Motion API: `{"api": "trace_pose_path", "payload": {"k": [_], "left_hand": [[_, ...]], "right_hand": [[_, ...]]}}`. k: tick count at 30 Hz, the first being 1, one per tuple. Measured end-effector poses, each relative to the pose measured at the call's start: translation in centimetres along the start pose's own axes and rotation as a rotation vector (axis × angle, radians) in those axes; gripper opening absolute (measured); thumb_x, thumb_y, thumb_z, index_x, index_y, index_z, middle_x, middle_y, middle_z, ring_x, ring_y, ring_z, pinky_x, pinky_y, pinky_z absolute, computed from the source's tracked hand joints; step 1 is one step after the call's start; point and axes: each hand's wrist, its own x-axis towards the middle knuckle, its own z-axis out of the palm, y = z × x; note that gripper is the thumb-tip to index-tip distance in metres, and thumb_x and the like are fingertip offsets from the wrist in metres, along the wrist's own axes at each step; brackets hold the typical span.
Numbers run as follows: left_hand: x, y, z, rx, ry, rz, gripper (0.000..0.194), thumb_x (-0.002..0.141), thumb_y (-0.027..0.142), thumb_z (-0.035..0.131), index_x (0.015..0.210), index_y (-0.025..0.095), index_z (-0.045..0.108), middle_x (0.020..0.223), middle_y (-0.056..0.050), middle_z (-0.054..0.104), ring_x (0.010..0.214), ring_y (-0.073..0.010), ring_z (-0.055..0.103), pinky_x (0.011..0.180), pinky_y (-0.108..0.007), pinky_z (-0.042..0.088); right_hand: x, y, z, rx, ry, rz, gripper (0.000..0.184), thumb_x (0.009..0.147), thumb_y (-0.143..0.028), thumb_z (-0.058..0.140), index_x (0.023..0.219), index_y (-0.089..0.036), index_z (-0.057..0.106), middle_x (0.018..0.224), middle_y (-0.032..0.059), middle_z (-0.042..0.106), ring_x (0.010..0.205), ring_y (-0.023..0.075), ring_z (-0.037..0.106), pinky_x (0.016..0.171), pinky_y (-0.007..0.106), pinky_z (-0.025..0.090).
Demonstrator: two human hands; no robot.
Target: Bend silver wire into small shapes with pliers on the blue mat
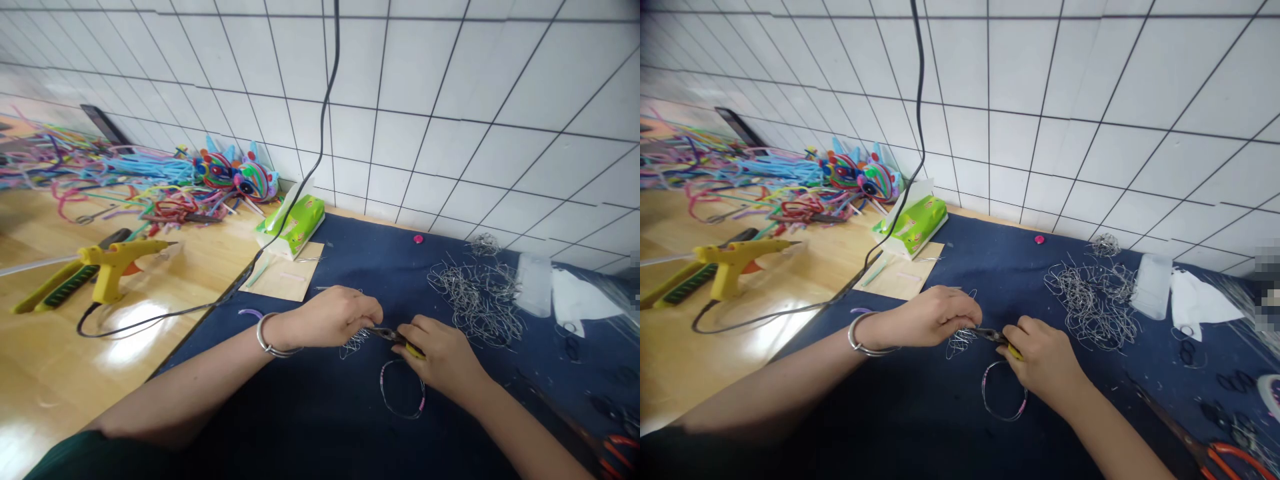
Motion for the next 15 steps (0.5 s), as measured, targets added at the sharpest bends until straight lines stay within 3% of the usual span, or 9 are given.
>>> {"api": "trace_pose_path", "payload": {"k": [5,15], "left_hand": [[0.2,-1.1,0.2,-0.048,-0.027,-0.076,0.017,0.081,0.012,0.044,0.088,0.017,0.059,0.083,-0.001,0.063,0.074,-0.0125,0.057,0.069,-0.023,0.040],[0.7,-2.4,0.5,-0.081,0.030,-0.067,0.017,0.082,0.014,0.045,0.080,0.015,0.062,0.080,-0.001,0.063,0.076,-0.0116,0.055,0.072,-0.021,0.039]], "right_hand": [[0.1,-0.1,0.7,-0.065,0.003,0.014,0.014,0.080,-0.030,0.054,0.090,-0.021,0.059,0.076,0.0019,0.053,0.071,0.0124,0.051,0.060,0.023,0.036],[0.0,0.0,1.3,-0.055,0.015,0.060,0.017,0.082,-0.033,0.052,0.093,-0.020,0.058,0.079,0.0032,0.052,0.073,0.0136,0.049,0.064,0.024,0.036]]}}
